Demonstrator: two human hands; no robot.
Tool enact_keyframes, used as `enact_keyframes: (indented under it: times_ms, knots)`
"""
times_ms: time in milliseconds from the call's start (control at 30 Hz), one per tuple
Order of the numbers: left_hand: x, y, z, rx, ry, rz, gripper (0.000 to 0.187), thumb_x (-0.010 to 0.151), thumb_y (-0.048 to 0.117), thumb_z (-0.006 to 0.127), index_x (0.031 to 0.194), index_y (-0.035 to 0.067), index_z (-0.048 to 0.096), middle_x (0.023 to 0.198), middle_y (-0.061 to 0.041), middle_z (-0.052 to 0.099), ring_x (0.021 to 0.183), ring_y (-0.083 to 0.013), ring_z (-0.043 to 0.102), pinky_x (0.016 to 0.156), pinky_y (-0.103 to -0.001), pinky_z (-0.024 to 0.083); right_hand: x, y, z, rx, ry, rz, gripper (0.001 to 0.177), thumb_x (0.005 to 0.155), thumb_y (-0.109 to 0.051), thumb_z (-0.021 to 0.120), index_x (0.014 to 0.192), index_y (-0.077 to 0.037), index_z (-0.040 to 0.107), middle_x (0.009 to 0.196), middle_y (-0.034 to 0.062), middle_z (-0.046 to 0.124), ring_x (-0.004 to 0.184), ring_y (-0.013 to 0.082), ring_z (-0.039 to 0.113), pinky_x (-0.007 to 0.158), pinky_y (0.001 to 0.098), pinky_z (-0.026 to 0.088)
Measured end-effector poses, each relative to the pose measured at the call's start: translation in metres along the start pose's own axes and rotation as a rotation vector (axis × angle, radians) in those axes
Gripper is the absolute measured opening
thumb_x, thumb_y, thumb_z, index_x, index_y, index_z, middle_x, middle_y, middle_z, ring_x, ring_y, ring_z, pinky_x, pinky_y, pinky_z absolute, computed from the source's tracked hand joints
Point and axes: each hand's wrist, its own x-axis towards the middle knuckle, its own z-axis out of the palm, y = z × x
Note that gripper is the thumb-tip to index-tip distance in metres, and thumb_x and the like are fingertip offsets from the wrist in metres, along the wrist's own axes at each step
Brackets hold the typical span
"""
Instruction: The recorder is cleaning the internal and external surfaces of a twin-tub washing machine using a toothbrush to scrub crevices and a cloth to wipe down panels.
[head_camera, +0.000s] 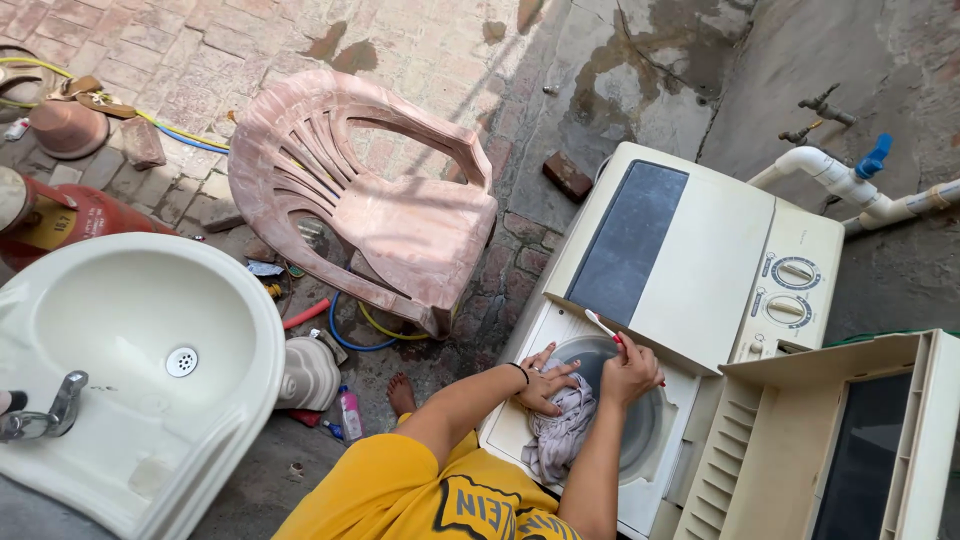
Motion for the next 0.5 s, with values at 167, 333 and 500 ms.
enact_keyframes:
  times_ms: [167, 333, 500]
  knots:
    - [0.005, -0.008, 0.010, -0.032, 0.052, -0.014, 0.085, 0.080, 0.067, 0.059, 0.157, 0.042, 0.031, 0.175, 0.007, -0.005, 0.153, -0.0484, -0.028, 0.120, -0.069, 0.002, -0.006, 0.009, -0.010, -0.001, 0.118, 0.009, 0.015, 0.097, -0.013, 0.073, 0.109, -0.019, 0.081, 0.090, 0.0000, 0.064, 0.089, 0.0233, 0.060, 0.090, 0.0437, 0.037]
    - [0.021, -0.014, 0.011, -0.015, 0.048, -0.038, 0.086, 0.077, 0.069, 0.062, 0.154, 0.045, 0.032, 0.174, 0.010, -0.006, 0.153, -0.0475, -0.028, 0.120, -0.067, 0.002, -0.004, 0.050, -0.014, -0.006, 0.189, 0.088, 0.010, 0.102, -0.014, 0.072, 0.108, -0.016, 0.080, 0.092, 0.0002, 0.065, 0.091, 0.0230, 0.061, 0.092, 0.0465, 0.036]
    - [0.013, -0.016, 0.015, -0.029, 0.100, -0.016, 0.083, 0.076, 0.069, 0.064, 0.151, 0.044, 0.039, 0.175, 0.011, -0.001, 0.155, -0.0446, -0.025, 0.120, -0.067, 0.001, 0.005, 0.027, -0.014, 0.038, 0.075, -0.152, 0.010, 0.097, -0.014, 0.077, 0.106, -0.017, 0.081, 0.095, 0.0010, 0.066, 0.095, 0.0257, 0.060, 0.094, 0.0451, 0.037]
